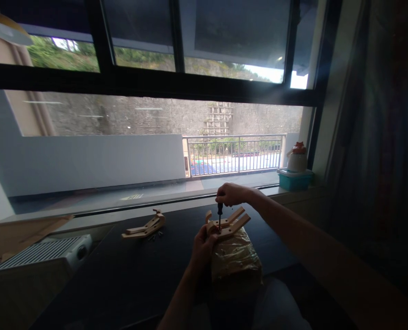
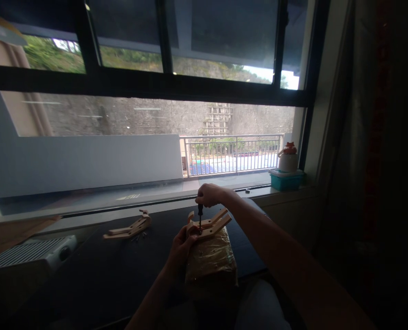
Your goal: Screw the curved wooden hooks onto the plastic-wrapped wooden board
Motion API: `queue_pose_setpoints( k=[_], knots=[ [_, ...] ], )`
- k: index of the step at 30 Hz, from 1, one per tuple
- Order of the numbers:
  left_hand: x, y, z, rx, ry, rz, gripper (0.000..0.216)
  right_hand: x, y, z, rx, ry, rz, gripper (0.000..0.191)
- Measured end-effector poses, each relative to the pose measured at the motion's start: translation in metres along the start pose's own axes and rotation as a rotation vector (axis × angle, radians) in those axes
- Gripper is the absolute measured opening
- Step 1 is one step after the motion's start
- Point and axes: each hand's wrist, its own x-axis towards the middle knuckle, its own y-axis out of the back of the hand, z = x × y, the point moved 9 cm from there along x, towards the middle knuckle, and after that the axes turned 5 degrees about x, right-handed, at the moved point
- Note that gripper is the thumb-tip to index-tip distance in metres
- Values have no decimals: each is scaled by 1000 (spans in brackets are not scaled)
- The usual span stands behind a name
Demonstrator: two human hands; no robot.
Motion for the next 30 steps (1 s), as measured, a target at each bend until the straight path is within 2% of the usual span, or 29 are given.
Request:
queue_pose_setpoints(
  k=[9, 13, 18, 24, 30],
  knots=[
    [-1, 0, 1, 26, 10, 1, 24, -3, 2, -20, -17, 54, -50, 32],
    [-1, 0, 3, 49, 7, -1, 25, -3, -2, -13, -21, 36, -36, 26],
    [0, -1, 1, -7, 5, -13, 25, 2, -3, 0, -37, -10, 3, 32],
    [0, -2, 1, 7, -13, -23, 24, 0, -1, -9, -27, 48, -61, 27],
    [0, -1, 3, 4, 0, 1, 25, 1, -3, -10, -60, 48, 23, 30]
  ],
)
